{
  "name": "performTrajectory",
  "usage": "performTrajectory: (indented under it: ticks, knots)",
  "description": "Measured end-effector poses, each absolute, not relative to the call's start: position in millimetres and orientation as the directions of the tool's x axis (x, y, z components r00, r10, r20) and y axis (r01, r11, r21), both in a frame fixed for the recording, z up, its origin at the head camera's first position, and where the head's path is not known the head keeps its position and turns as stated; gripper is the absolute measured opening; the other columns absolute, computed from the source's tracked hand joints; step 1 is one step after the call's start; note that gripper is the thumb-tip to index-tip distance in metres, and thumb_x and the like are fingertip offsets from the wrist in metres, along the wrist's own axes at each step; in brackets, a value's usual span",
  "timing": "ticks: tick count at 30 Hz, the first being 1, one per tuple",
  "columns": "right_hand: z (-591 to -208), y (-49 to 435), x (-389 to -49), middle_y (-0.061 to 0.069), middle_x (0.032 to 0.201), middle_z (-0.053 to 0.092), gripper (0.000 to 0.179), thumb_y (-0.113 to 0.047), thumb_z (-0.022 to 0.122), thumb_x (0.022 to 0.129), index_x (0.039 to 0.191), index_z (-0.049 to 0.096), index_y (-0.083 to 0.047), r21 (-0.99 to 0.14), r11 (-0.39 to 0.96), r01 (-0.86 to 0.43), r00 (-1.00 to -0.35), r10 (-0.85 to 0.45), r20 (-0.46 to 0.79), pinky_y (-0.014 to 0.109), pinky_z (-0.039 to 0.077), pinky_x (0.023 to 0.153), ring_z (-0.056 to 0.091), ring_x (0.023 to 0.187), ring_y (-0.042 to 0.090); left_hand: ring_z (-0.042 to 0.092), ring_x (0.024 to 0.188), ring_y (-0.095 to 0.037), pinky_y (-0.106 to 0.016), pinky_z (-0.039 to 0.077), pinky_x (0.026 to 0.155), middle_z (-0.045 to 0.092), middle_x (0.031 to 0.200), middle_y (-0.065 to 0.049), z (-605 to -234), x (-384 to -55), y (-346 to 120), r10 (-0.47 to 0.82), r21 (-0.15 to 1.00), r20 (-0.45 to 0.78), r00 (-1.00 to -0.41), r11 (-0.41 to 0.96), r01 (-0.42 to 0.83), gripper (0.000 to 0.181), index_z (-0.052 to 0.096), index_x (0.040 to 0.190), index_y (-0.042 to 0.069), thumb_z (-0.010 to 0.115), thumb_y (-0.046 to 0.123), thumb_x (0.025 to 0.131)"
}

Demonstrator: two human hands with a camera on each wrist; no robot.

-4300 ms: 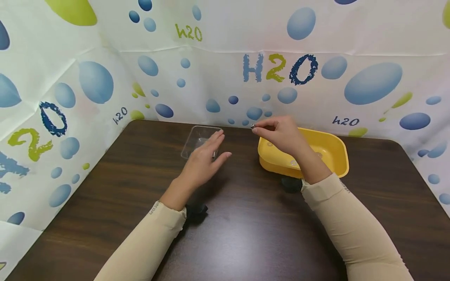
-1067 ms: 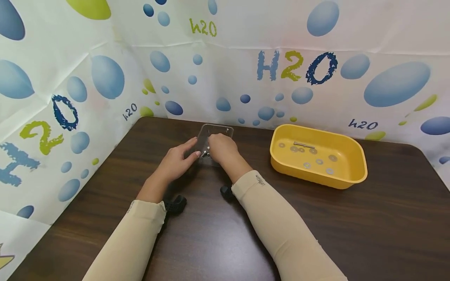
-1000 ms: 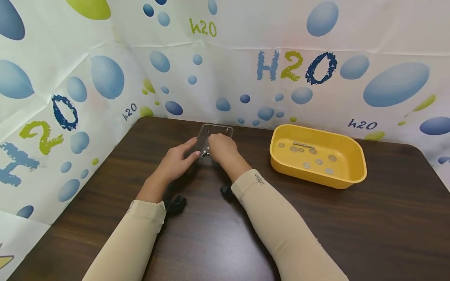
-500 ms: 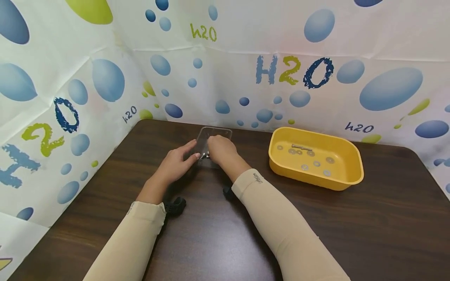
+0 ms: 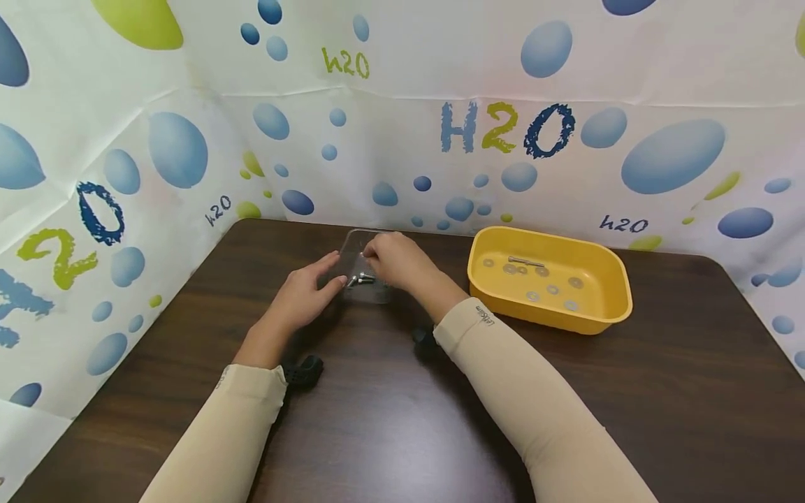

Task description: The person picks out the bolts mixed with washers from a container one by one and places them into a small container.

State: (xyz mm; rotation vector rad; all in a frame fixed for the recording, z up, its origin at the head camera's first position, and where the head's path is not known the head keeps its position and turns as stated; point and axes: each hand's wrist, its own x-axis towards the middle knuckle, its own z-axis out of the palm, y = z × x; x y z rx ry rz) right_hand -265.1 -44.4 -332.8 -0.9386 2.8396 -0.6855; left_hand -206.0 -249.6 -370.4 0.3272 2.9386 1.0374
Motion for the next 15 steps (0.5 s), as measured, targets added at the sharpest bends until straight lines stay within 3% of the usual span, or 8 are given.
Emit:
performTrajectory:
  ticks: [7, 15]
  knots:
    - [-309, -9, -258, 0.005, 0.111, 0.071, 0.025, -0.021, 0.062, 0.098, 0.117, 0.072, -0.009, -0.444, 0.737, -0.509, -0.841, -0.535, 0.077, 0.035, 0.055, 0.091, 0.064, 0.098, 0.020, 0.032, 0.146, -0.029, -0.052, 0.028, 0.118, 0.032, 0.160, -0.005, -361, -207, -246, 0.171, 0.577, 0.099, -0.980, 0.793, 0.197, 0.063, 0.037, 0.153, 0.010, 0.053, 0.040, 0.099]
    - [-293, 55, -258, 0.011, 0.110, 0.072, 0.027, -0.022, 0.064, 0.097, 0.117, 0.073, -0.006, -0.479, 0.765, -0.430, -0.894, -0.434, 0.109, 0.040, 0.055, 0.090, 0.064, 0.096, 0.025, 0.029, 0.148, -0.024, -0.050, 0.028, 0.118, 0.030, 0.161, -0.005, -339, -199, -203, 0.309, 0.534, 0.183, -0.933, 0.766, 0.358, 0.061, 0.037, 0.152, 0.008, 0.053, 0.036, 0.101]
